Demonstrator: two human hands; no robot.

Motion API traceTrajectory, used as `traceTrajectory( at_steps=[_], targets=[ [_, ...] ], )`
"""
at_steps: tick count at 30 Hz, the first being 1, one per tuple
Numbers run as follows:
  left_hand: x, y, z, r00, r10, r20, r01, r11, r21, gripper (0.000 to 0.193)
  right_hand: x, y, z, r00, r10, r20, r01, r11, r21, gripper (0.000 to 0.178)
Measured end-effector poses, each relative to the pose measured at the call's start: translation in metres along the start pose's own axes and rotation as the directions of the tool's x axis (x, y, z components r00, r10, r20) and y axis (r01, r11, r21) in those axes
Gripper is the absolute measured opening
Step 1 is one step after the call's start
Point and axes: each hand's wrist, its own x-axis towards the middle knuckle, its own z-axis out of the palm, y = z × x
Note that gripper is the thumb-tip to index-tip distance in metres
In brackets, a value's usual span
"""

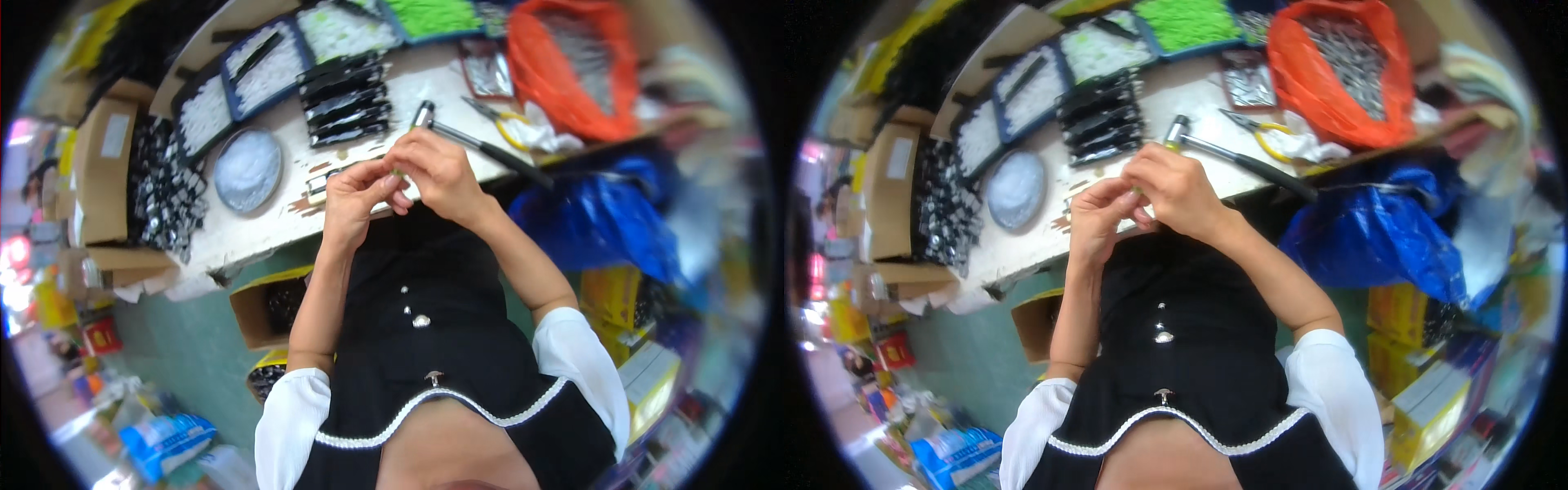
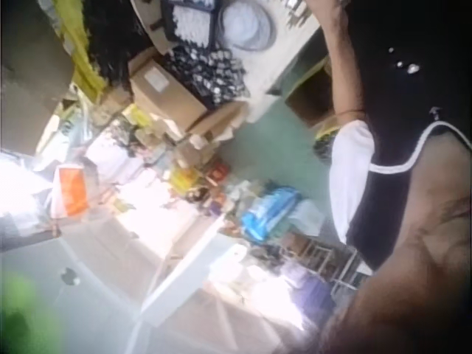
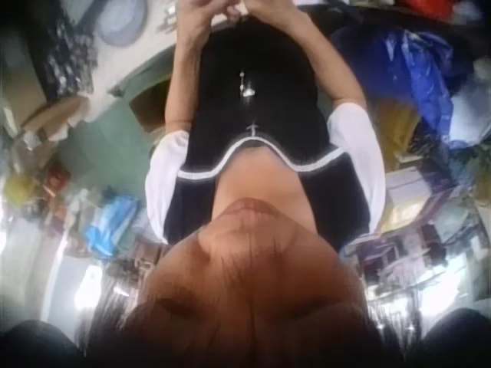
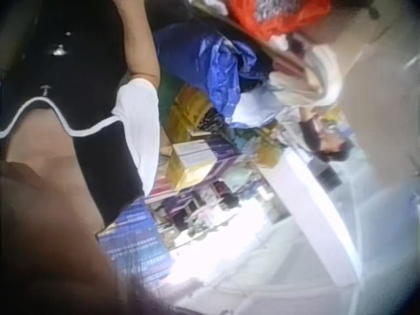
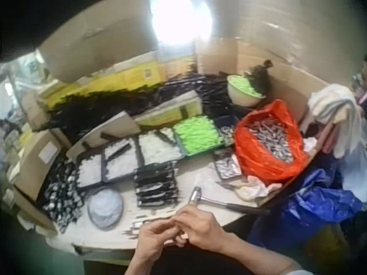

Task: The person assembles small lock mechanisms at a cluttered workbench. They pick up metal cylinders and small components, insert them into a wooden jig, and use a hammer to secure the parts. The person repeatedly handles the components and the hammer, stacking the finished locks on the table.

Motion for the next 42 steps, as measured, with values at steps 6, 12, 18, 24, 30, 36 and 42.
traceTrajectory(
  at_steps=[6, 12, 18, 24, 30, 36, 42],
  targets=[
    [-0.018, -0.007, -0.027, 0.995, 0.086, -0.058, -0.095, 0.980, -0.177, 0.018, 0.006, -0.006, 0.027, 0.918, 0.380, 0.116, -0.392, 0.817, 0.424, 0.012],
    [-0.018, -0.014, -0.036, 0.990, 0.067, -0.127, -0.103, 0.946, -0.306, 0.014, 0.005, -0.005, 0.046, 0.993, 0.121, -0.014, -0.118, 0.985, 0.128, 0.013],
    [-0.016, -0.015, -0.044, 0.965, 0.077, -0.250, -0.142, 0.956, -0.255, 0.012, 0.006, 0.001, 0.052, 0.998, -0.009, 0.066, 0.008, 1.000, 0.016, 0.020],
    [-0.017, -0.009, -0.041, 0.932, 0.166, -0.321, -0.218, 0.967, -0.133, 0.010, 0.010, 0.003, 0.051, 0.984, -0.111, 0.141, 0.123, 0.989, -0.078, 0.019],
    [-0.016, -0.003, -0.041, 0.932, 0.186, -0.311, -0.184, 0.982, 0.037, 0.011, 0.012, 0.004, 0.051, 0.988, -0.094, 0.122, 0.106, 0.990, -0.092, 0.016],
    [-0.018, 0.003, -0.041, 0.942, 0.214, -0.259, -0.180, 0.972, 0.149, 0.016, 0.011, 0.007, 0.050, 0.983, 0.120, 0.141, -0.124, 0.992, 0.021, 0.014],
    [-0.019, 0.000, -0.044, 0.934, 0.224, -0.277, -0.187, 0.970, 0.156, 0.016, 0.010, 0.009, 0.054, 0.994, -0.017, 0.108, 0.019, 1.000, -0.022, 0.016]
  ],
)
